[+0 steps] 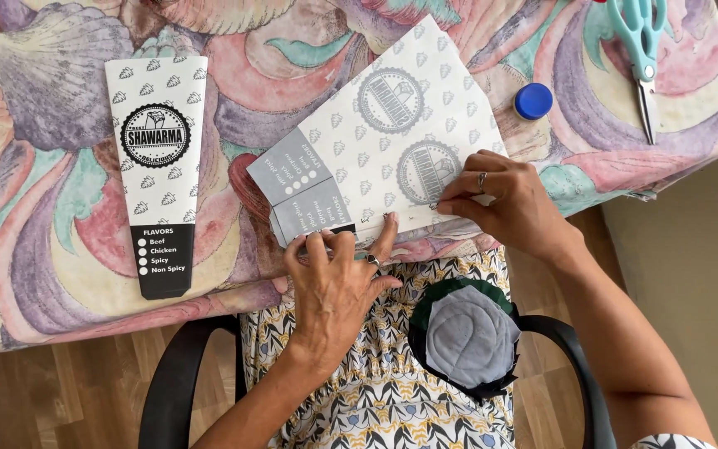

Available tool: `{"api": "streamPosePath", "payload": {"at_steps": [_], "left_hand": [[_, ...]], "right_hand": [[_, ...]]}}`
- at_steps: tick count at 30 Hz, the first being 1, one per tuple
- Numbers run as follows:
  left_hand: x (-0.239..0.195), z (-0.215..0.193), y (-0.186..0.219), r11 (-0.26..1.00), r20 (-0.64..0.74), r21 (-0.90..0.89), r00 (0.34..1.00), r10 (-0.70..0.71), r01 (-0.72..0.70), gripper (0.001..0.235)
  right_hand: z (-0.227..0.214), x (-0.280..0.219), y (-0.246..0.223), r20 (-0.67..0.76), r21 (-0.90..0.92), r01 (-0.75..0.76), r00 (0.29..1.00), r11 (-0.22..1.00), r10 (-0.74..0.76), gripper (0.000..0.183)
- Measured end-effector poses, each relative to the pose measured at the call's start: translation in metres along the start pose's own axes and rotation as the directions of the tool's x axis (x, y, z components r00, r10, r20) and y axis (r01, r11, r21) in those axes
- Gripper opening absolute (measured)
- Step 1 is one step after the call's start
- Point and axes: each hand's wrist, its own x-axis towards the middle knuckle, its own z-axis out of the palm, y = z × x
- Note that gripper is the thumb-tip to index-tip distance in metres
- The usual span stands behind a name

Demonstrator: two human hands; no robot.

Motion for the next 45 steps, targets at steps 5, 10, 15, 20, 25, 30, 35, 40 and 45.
{"api": "streamPosePath", "payload": {"at_steps": [5,10,15,20,25,30,35,40,45], "left_hand": [[0.003,-0.002,0.004,0.998,0.003,0.064,1.000,0.010,-0.010,0.084],[0.008,-0.005,0.005,0.997,-0.013,0.082,1.000,0.014,-0.012,0.091],[0.011,-0.008,0.011,0.990,-0.029,0.143,1.000,0.006,-0.002,0.101],[0.015,-0.010,0.015,0.974,-0.023,0.224,1.000,0.008,-0.002,0.106],[0.018,-0.011,0.017,0.963,0.008,0.269,1.000,0.010,-0.012,0.109],[0.020,-0.016,0.016,0.961,0.026,0.276,1.000,0.018,-0.024,0.109],[0.020,-0.018,0.015,0.958,0.041,0.284,0.999,0.028,-0.038,0.108],[0.016,-0.013,0.018,0.925,0.057,0.380,0.998,-0.016,-0.007,0.126],[0.018,-0.015,0.016,0.942,-0.009,0.335,1.000,-0.018,0.020,0.128]], "right_hand": [[0.001,0.012,-0.003,0.084,0.004,-0.160,0.984,0.987,0.159,0.010],[0.001,0.024,-0.016,0.154,-0.201,-0.332,0.918,0.922,0.365,0.007],[-0.015,0.002,-0.010,0.124,-0.283,-0.079,0.985,0.956,0.118,0.010],[-0.020,-0.026,0.011,-0.045,-0.133,-0.066,0.997,0.989,0.060,0.004],[-0.021,-0.020,0.009,-0.086,-0.051,-0.109,0.991,0.993,0.104,0.006],[-0.016,-0.011,0.011,0.009,-0.095,-0.345,0.938,0.934,0.348,0.013],[-0.027,-0.011,-0.004,-0.031,-0.186,-0.421,0.905,0.888,0.423,0.024],[-0.030,-0.021,-0.012,-0.109,-0.275,-0.624,0.776,0.731,0.621,0.061],[-0.038,-0.027,0.004,-0.050,0.144,-0.690,0.711,0.709,0.701,0.029]]}}
